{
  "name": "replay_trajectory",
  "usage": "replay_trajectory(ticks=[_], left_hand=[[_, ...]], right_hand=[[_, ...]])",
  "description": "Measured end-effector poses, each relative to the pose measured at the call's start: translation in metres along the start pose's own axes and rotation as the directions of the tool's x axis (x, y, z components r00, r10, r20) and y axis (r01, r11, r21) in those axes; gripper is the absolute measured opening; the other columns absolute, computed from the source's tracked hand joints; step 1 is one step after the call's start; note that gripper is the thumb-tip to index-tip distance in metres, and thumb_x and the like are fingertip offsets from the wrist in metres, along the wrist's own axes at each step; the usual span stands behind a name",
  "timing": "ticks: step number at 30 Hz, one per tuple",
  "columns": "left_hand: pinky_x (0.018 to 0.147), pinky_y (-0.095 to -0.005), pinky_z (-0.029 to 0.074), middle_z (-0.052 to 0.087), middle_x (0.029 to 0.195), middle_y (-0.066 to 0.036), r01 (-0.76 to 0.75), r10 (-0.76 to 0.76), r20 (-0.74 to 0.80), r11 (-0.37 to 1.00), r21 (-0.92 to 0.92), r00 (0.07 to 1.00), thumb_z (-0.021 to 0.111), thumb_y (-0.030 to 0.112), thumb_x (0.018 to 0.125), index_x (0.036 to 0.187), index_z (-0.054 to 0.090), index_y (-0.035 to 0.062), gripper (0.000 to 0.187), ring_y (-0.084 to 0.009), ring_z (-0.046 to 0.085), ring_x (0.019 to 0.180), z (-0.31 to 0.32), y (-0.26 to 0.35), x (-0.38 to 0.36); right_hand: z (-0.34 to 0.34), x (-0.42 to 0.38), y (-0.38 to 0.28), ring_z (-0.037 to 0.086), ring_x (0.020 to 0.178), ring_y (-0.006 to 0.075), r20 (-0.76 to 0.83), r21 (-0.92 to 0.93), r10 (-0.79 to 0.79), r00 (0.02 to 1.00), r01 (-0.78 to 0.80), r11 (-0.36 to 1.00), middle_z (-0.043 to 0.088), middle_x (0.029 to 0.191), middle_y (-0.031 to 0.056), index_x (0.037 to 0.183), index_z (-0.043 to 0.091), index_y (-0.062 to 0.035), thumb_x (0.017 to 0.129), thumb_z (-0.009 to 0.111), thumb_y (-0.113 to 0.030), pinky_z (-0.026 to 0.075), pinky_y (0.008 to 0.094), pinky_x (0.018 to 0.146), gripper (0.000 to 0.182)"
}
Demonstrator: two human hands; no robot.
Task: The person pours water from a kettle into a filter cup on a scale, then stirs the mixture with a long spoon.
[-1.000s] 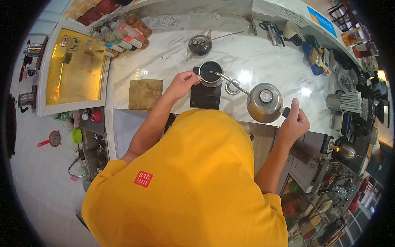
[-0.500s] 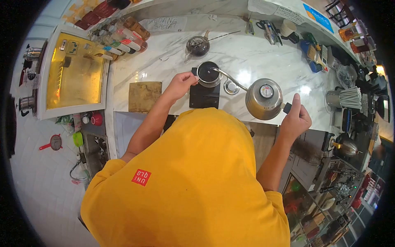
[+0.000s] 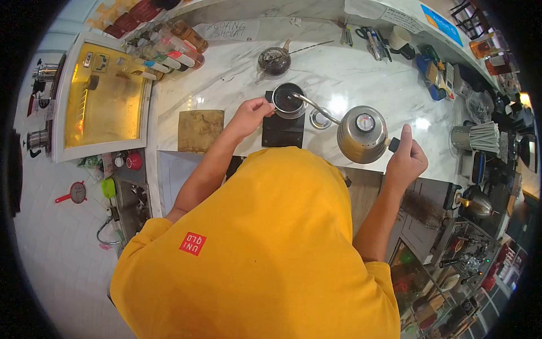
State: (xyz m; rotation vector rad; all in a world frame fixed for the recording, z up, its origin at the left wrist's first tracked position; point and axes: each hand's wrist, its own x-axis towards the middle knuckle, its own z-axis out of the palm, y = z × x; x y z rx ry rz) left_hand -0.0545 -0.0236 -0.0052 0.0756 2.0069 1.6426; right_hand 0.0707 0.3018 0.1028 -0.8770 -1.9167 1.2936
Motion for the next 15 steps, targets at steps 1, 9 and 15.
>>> replay_trajectory(ticks=[1,9,15], left_hand=[[0.079,-0.0256,0.044,0.064,0.085,0.000,-0.003,0.003,-0.001,1.000,-0.003,1.000,0.061,0.023,0.095,0.088,0.066,0.0026,0.023,-0.0086,0.056,0.083,0.000,-0.002,0.001],[0.073,-0.0241,0.043,0.064,0.082,0.001,-0.006,0.005,-0.026,0.999,-0.039,1.000,0.063,0.024,0.094,0.085,0.065,0.0037,0.022,-0.0075,0.054,0.078,0.002,-0.001,-0.001],[0.067,-0.0233,0.041,0.063,0.079,0.002,0.008,-0.010,-0.045,0.999,-0.043,0.999,0.064,0.024,0.093,0.082,0.065,0.0043,0.023,-0.0061,0.051,0.073,0.004,0.007,-0.005]], right_hand=[[0.000,0.000,0.000,0.027,0.053,0.0046,0.010,-0.012,-0.007,1.000,0.007,1.000,0.034,0.053,-0.0078,0.050,0.046,-0.0025,0.093,0.069,-0.024,0.019,0.0273,0.050,0.053],[0.001,0.000,-0.001,0.027,0.053,0.0046,0.015,-0.023,-0.027,1.000,0.028,0.999,0.034,0.053,-0.0078,0.050,0.046,-0.0026,0.093,0.069,-0.024,0.020,0.0267,0.050,0.053],[0.001,0.001,-0.002,0.028,0.054,0.0042,0.013,-0.015,-0.015,1.000,0.015,1.000,0.035,0.054,-0.0080,0.050,0.046,-0.0022,0.094,0.068,-0.023,0.021,0.0262,0.050,0.053]])
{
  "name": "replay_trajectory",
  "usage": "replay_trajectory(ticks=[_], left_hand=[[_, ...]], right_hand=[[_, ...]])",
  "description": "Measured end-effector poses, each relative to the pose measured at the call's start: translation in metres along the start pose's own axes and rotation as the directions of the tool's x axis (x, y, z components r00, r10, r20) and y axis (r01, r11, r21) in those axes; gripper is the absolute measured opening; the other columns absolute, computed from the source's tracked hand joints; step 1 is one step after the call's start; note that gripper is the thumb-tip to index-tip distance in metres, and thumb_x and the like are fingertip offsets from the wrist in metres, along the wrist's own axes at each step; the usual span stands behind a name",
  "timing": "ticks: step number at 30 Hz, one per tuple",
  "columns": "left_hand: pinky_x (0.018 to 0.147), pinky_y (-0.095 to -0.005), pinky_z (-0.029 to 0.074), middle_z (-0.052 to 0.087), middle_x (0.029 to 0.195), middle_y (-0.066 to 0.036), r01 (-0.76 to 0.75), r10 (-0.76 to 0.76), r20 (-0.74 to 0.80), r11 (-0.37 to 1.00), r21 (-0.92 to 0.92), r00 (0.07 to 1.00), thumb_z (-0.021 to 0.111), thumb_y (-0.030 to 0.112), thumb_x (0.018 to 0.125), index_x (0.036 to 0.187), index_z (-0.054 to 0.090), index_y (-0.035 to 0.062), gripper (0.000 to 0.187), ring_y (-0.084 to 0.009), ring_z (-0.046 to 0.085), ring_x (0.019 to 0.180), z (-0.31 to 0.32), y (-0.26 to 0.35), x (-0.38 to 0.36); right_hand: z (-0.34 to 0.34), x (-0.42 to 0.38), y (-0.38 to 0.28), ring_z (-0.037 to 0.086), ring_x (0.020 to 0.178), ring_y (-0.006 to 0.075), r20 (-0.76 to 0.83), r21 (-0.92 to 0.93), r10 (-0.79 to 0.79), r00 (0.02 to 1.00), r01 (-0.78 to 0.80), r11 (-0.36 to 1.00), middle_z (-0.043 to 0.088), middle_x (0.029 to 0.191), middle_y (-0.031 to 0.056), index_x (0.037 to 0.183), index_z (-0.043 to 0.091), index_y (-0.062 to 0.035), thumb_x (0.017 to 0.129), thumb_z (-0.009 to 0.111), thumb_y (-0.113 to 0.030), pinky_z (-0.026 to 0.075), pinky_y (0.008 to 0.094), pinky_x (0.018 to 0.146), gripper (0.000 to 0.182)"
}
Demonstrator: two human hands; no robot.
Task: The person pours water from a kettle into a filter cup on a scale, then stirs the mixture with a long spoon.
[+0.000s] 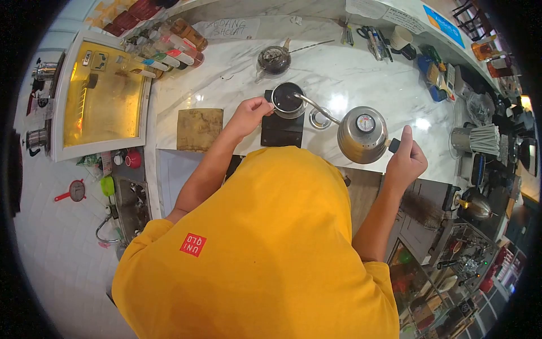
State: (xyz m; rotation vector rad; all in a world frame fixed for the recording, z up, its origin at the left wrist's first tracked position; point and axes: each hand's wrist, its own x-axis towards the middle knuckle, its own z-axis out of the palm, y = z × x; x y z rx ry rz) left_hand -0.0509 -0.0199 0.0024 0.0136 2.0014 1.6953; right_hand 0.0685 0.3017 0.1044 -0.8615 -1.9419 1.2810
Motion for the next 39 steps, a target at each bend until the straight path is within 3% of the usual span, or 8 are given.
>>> replay_trajectory(ticks=[2,5,9,39], left_hand=[[0.065,-0.0223,0.039,0.063,0.083,0.003,-0.007,0.006,0.020,0.999,0.041,1.000,0.062,0.025,0.093,0.086,0.066,0.0055,0.022,-0.0052,0.050,0.073,-0.002,-0.004,0.002],[0.069,-0.0237,0.042,0.062,0.077,0.002,-0.050,0.049,-0.010,0.998,-0.044,0.999,0.065,0.023,0.093,0.080,0.064,0.0036,0.023,-0.0061,0.051,0.073,0.000,-0.015,0.006],[0.063,-0.0223,0.038,0.063,0.082,0.003,-0.006,0.006,0.006,1.000,0.006,1.000,0.063,0.026,0.093,0.085,0.066,0.0066,0.021,-0.0044,0.049,0.071,0.000,-0.005,0.001],[0.064,-0.0217,0.039,0.065,0.084,0.002,-0.029,0.029,-0.020,1.000,0.002,0.999,0.064,0.025,0.094,0.086,0.066,0.0062,0.021,-0.0045,0.053,0.075,0.000,-0.015,0.004]], right_hand=[[0.001,0.002,0.002,0.028,0.053,0.0041,-0.011,0.013,-0.019,1.000,0.019,1.000,0.035,0.054,-0.0081,0.050,0.046,-0.0019,0.094,0.068,-0.023,0.021,0.0262,0.050,0.054],[-0.001,0.005,0.008,0.028,0.053,0.0040,-0.003,0.025,-0.022,1.000,0.022,0.999,0.035,0.054,-0.0081,0.050,0.047,-0.0012,0.094,0.067,-0.023,0.021,0.0260,0.050,0.054],[-0.005,0.005,0.010,0.029,0.054,0.0041,0.027,-0.024,-0.057,0.998,0.058,0.998,0.036,0.055,-0.0081,0.051,0.049,0.0000,0.095,0.067,-0.023,0.022,0.0257,0.050,0.052],[-0.006,0.003,0.001,0.028,0.054,0.0040,0.023,-0.028,-0.018,1.000,0.019,0.999,0.034,0.053,-0.0081,0.051,0.046,-0.0017,0.096,0.066,-0.027,0.020,0.0269,0.050,0.055]])
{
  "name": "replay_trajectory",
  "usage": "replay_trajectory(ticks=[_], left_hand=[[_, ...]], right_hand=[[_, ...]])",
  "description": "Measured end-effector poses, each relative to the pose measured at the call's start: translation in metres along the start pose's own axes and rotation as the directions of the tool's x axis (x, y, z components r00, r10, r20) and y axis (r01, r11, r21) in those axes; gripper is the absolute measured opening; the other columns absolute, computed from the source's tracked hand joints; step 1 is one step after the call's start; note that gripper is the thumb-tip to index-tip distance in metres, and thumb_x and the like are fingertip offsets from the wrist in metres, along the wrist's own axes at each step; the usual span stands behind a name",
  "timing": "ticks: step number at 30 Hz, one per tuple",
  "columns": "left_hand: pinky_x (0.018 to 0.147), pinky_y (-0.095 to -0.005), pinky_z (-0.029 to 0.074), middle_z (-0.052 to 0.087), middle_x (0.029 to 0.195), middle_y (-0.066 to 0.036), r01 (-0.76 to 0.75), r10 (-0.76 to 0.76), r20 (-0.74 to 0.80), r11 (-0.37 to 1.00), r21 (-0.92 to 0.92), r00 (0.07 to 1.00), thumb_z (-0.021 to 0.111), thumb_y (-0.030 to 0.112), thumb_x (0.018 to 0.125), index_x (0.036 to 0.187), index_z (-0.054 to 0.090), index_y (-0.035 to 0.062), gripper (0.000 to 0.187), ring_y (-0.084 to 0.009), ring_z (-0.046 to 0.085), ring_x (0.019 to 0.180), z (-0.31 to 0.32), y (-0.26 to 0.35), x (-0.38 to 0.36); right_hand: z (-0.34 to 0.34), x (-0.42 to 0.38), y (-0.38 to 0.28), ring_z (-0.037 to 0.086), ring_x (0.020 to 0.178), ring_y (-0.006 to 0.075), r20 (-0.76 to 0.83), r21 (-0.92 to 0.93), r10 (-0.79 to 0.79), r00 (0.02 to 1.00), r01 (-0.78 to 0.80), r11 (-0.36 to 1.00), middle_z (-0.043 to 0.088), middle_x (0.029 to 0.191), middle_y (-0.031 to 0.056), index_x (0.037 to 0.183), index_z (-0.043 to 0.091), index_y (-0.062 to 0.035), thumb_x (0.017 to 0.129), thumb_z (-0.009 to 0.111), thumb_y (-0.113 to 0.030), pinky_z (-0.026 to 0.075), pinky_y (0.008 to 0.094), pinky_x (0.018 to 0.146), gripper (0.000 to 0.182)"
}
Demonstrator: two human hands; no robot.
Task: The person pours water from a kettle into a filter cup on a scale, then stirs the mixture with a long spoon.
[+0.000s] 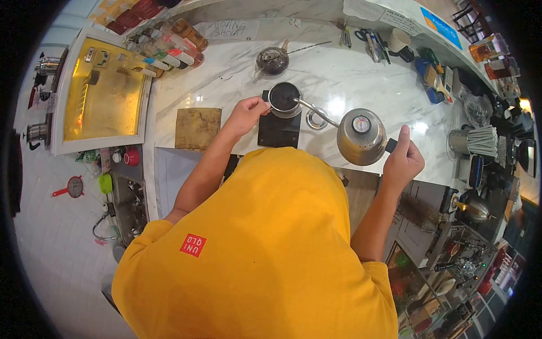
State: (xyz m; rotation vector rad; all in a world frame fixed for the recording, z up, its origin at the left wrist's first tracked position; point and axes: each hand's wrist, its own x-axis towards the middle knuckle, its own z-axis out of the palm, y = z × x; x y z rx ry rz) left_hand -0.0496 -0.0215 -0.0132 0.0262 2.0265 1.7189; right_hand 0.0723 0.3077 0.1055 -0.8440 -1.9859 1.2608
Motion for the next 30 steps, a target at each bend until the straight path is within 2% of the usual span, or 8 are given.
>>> replay_trajectory(ticks=[5,12,14,17,20,23,26,30], left_hand=[[0.066,-0.0225,0.040,0.066,0.085,0.001,0.011,-0.011,-0.013,1.000,0.011,1.000,0.062,0.027,0.094,0.088,0.067,0.0065,0.022,-0.0052,0.057,0.081,0.001,0.004,-0.004],[0.078,-0.0244,0.046,0.065,0.085,-0.001,-0.003,0.003,-0.032,1.000,-0.024,0.999,0.063,0.024,0.094,0.087,0.066,0.0034,0.022,-0.0085,0.059,0.083,0.003,-0.001,-0.001],[0.081,-0.0249,0.046,0.065,0.085,-0.001,0.002,-0.003,-0.033,0.999,-0.036,0.999,0.063,0.023,0.094,0.087,0.066,0.0027,0.021,-0.0091,0.059,0.083,0.004,-0.001,0.000],[0.081,-0.0246,0.046,0.065,0.086,-0.001,0.021,-0.023,-0.036,0.999,-0.032,0.999,0.063,0.023,0.094,0.087,0.066,0.0030,0.022,-0.0091,0.058,0.083,0.004,0.005,-0.004],[0.076,-0.0239,0.045,0.065,0.086,-0.001,0.035,-0.035,-0.032,0.999,-0.009,0.999,0.063,0.025,0.094,0.087,0.066,0.0040,0.023,-0.0083,0.058,0.082,0.005,0.013,-0.008],[0.068,-0.0233,0.042,0.066,0.086,0.000,-0.017,0.017,-0.028,0.999,-0.029,0.999,0.063,0.028,0.093,0.087,0.066,0.0054,0.023,-0.0070,0.056,0.079,0.004,-0.002,0.000],[0.068,-0.0235,0.042,0.066,0.086,0.000,0.024,-0.024,-0.020,1.000,-0.014,1.000,0.063,0.027,0.093,0.087,0.066,0.0056,0.023,-0.0070,0.056,0.080,0.004,0.008,-0.005],[0.077,-0.0247,0.045,0.065,0.086,-0.001,0.033,-0.033,-0.021,0.999,-0.001,0.999,0.063,0.024,0.094,0.087,0.066,0.0042,0.021,-0.0087,0.058,0.083,0.003,0.011,-0.004]], right_hand=[[0.006,0.001,-0.007,0.029,0.052,0.0044,-0.002,0.038,0.005,1.000,-0.005,0.999,0.036,0.052,-0.0076,0.051,0.049,-0.0010,0.095,0.066,-0.029,0.022,0.0262,0.049,0.055],[0.005,0.004,-0.009,0.029,0.052,0.0045,0.052,0.072,-0.016,0.999,0.013,0.997,0.037,0.051,-0.0074,0.050,0.049,-0.0015,0.095,0.068,-0.029,0.022,0.0266,0.050,0.056],[0.005,0.004,-0.008,0.027,0.052,0.0048,0.022,0.083,-0.036,0.999,0.034,0.996,0.036,0.053,-0.0078,0.050,0.049,-0.0022,0.095,0.068,-0.030,0.020,0.0273,0.049,0.056],[0.002,0.004,-0.011,0.028,0.052,0.0047,0.010,0.087,-0.028,1.000,0.027,0.996,0.036,0.052,-0.0079,0.050,0.049,-0.0024,0.095,0.068,-0.029,0.020,0.0270,0.049,0.056],[-0.002,0.006,-0.010,0.028,0.051,0.0044,-0.008,0.073,-0.036,0.999,0.036,0.997,0.035,0.051,-0.0077,0.049,0.048,-0.0024,0.095,0.067,-0.029,0.021,0.0268,0.049,0.057],[-0.001,0.006,-0.015,0.028,0.051,0.0044,-0.039,0.081,-0.006,0.999,0.009,0.997,0.035,0.051,-0.0077,0.049,0.048,-0.0025,0.096,0.067,-0.029,0.021,0.0269,0.049,0.057],[0.002,0.005,-0.020,0.027,0.051,0.0046,-0.045,0.108,0.018,0.999,-0.013,0.994,0.035,0.051,-0.0076,0.049,0.048,-0.0025,0.096,0.067,-0.030,0.021,0.0269,0.049,0.057],[0.005,0.004,-0.023,0.027,0.051,0.0049,-0.034,0.108,-0.022,0.999,0.025,0.994,0.035,0.051,-0.0075,0.048,0.047,-0.0030,0.096,0.067,-0.030,0.021,0.0272,0.048,0.058]])
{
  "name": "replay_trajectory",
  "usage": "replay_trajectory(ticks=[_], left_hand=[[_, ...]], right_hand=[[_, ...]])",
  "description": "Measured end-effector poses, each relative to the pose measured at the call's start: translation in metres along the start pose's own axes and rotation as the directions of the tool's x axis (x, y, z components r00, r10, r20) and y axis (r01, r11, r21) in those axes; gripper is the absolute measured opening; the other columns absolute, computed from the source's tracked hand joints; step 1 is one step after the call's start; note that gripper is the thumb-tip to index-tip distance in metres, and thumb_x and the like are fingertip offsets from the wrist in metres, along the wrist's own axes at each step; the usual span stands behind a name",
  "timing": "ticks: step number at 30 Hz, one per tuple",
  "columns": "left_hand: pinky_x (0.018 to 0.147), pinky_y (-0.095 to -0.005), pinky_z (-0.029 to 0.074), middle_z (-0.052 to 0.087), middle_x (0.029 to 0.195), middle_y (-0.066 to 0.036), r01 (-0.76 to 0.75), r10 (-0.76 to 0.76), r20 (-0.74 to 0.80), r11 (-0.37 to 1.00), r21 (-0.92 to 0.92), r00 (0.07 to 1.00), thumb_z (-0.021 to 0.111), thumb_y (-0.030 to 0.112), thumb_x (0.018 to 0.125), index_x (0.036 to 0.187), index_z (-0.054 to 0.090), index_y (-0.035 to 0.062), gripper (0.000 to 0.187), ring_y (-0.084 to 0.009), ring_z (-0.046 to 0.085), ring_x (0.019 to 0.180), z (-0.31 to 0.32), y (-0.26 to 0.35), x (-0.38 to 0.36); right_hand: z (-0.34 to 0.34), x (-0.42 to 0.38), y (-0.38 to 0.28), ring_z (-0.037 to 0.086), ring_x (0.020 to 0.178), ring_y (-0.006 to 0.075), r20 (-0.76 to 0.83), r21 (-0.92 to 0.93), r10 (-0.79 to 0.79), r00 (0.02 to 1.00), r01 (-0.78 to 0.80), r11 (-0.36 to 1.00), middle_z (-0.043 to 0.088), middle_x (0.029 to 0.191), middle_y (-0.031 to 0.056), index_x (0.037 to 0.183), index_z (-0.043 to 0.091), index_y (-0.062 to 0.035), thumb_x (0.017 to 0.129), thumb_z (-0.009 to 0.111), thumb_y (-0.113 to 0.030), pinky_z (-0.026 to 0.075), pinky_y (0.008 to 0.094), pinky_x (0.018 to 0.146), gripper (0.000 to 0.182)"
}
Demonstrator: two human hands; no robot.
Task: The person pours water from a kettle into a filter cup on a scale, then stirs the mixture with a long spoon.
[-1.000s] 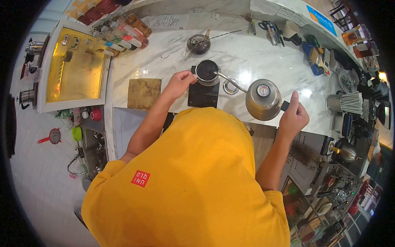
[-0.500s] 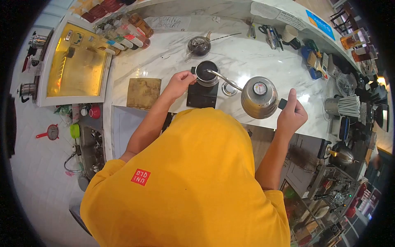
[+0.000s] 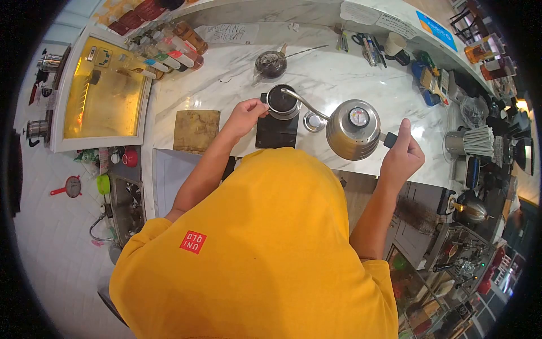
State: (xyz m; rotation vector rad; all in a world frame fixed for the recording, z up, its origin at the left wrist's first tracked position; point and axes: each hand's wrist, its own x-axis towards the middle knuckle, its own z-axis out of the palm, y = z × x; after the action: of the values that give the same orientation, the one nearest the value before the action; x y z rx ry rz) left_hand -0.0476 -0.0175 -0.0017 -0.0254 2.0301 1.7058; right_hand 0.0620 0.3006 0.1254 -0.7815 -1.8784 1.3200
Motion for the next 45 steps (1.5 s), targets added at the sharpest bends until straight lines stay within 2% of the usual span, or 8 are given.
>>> replay_trajectory(ticks=[6,17,20,23,26,36,45], left_hand=[[0.082,-0.0260,0.047,0.065,0.086,-0.001,-0.039,0.039,-0.001,0.998,-0.044,0.999,0.063,0.022,0.094,0.087,0.065,0.0027,0.021,-0.0099,0.059,0.084,0.000,-0.011,0.004],[0.082,-0.0265,0.047,0.065,0.085,-0.002,-0.050,0.050,0.003,0.998,-0.036,0.999,0.062,0.021,0.095,0.086,0.065,0.0023,0.021,-0.0104,0.060,0.085,0.000,-0.013,0.005],[0.070,-0.0248,0.042,0.064,0.080,0.001,-0.074,0.072,-0.021,0.994,-0.076,0.997,0.065,0.023,0.093,0.081,0.065,0.0033,0.023,-0.0072,0.052,0.075,0.002,-0.013,0.004],[0.081,-0.0261,0.047,0.065,0.084,-0.001,-0.060,0.060,0.014,0.997,-0.045,0.998,0.063,0.022,0.094,0.086,0.065,0.0023,0.022,-0.0102,0.060,0.084,-0.001,-0.016,0.007],[0.081,-0.0258,0.047,0.065,0.084,-0.001,-0.012,0.013,0.009,1.000,-0.028,1.000,0.063,0.022,0.094,0.086,0.065,0.0023,0.022,-0.0099,0.059,0.084,0.000,-0.004,0.001],[0.080,-0.0252,0.046,0.065,0.084,0.000,-0.040,0.041,0.016,0.998,-0.058,0.999,0.063,0.023,0.094,0.085,0.065,0.0032,0.022,-0.0091,0.059,0.083,-0.001,-0.015,0.006],[0.080,-0.0254,0.046,0.064,0.083,-0.001,-0.053,0.054,0.013,0.998,-0.041,0.998,0.063,0.020,0.094,0.085,0.065,0.0021,0.020,-0.0094,0.059,0.083,-0.001,-0.018,0.008]], right_hand=[[0.004,-0.003,0.000,0.026,0.051,0.0048,-0.021,0.037,0.044,0.999,-0.043,0.998,0.034,0.051,-0.0079,0.048,0.043,-0.0034,0.095,0.067,-0.029,0.019,0.0278,0.048,0.059],[0.000,-0.005,0.003,0.026,0.051,0.0044,-0.007,-0.033,-0.019,1.000,0.019,0.999,0.034,0.051,-0.0081,0.048,0.046,-0.0024,0.095,0.067,-0.029,0.020,0.0271,0.048,0.058],[0.001,-0.007,0.001,0.027,0.051,0.0044,-0.006,-0.041,-0.027,1.000,0.027,0.999,0.034,0.051,-0.0081,0.049,0.046,-0.0023,0.095,0.067,-0.029,0.020,0.0270,0.049,0.058],[0.001,-0.008,0.001,0.027,0.052,0.0043,0.011,-0.052,-0.033,0.999,0.034,0.998,0.034,0.051,-0.0080,0.049,0.047,-0.0021,0.095,0.067,-0.029,0.020,0.0268,0.049,0.057],[0.001,-0.009,0.002,0.027,0.052,0.0043,0.037,-0.053,-0.032,0.999,0.034,0.998,0.035,0.051,-0.0079,0.049,0.047,-0.0021,0.095,0.067,-0.029,0.020,0.0268,0.049,0.057],[0.003,-0.008,0.003,0.027,0.052,0.0043,0.002,-0.043,-0.026,1.000,0.026,0.999,0.035,0.051,-0.0079,0.050,0.048,-0.0013,0.094,0.068,-0.029,0.020,0.0268,0.049,0.057],[0.000,-0.006,0.004,0.026,0.053,0.0046,0.022,-0.050,-0.010,1.000,0.011,0.999,0.033,0.053,-0.0082,0.049,0.043,-0.0026,0.095,0.068,-0.029,0.020,0.0269,0.050,0.058]])
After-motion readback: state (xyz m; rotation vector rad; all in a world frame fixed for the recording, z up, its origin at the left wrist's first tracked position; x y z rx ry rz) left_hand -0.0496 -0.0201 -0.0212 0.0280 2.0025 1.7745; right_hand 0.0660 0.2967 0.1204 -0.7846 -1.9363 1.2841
